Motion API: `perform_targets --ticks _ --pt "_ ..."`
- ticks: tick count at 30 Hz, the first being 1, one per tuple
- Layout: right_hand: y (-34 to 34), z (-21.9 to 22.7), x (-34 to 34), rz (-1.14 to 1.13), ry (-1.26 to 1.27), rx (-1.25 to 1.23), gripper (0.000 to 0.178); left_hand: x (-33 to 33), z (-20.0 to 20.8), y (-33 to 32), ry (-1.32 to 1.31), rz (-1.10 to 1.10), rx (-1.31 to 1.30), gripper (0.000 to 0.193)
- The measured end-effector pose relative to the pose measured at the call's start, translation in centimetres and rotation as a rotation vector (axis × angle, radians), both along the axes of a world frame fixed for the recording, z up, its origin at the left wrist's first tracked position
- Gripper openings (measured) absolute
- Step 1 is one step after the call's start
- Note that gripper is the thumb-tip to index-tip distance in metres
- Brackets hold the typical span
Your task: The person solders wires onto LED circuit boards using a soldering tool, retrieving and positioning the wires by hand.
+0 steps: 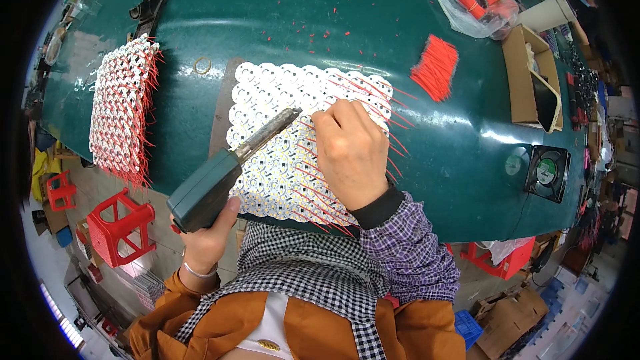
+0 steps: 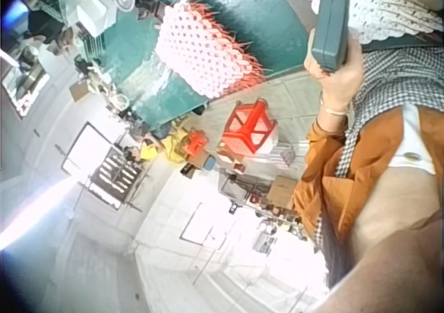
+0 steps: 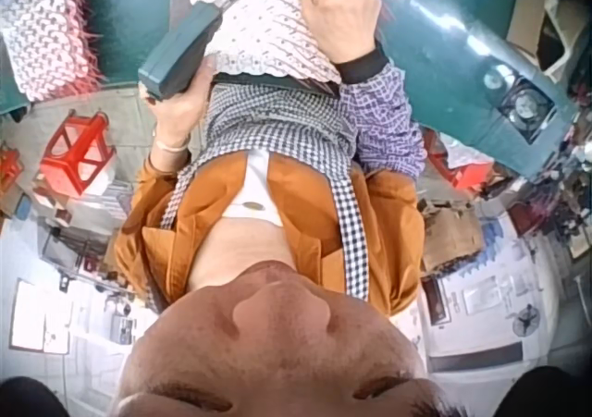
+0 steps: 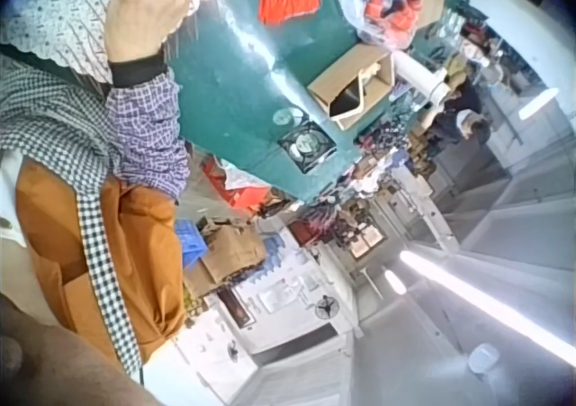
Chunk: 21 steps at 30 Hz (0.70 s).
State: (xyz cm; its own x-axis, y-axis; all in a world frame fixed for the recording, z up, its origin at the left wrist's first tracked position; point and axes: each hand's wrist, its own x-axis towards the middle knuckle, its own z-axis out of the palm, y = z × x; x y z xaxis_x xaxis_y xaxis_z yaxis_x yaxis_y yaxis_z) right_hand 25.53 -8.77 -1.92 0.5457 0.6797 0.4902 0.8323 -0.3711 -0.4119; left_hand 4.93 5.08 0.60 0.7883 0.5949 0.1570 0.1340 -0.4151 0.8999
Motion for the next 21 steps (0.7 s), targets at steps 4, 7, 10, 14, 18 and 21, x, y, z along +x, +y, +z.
perform_targets --ticks 4,7,10,14,18,21 --pt "-0.16 0.50 -0.24 -0.022 0.053 -0.061 0.015 0.14 0.30 -0.06 0.003 0.028 -0.005 0.019" --pt "-0.17 0.33 -0.28 -0.023 0.058 -0.043 0.015 0.35 0.08 -0.08 -0.025 0.007 0.000 0.018" --pt "-0.16 0.22 -0.27 -0.023 0.053 -0.033 0.015 0.45 0.00 -0.22 -0.025 -0.004 -0.024 0.017" --pt "-0.10 -0.14 -0.01 0.003 -0.011 0.003 0.011 0.62 -0.01 -0.38 -0.038 0.002 -0.026 0.016" --pt "0.02 -0.13 -0.04 -0.003 -0.009 -0.008 0.010 0.57 0.02 -0.30 -0.014 0.006 -0.024 0.016" --pt "0.04 -0.11 0.02 -0.007 -0.008 -0.010 0.009 0.07 -0.09 -0.22 -0.025 0.007 0.015 0.017"
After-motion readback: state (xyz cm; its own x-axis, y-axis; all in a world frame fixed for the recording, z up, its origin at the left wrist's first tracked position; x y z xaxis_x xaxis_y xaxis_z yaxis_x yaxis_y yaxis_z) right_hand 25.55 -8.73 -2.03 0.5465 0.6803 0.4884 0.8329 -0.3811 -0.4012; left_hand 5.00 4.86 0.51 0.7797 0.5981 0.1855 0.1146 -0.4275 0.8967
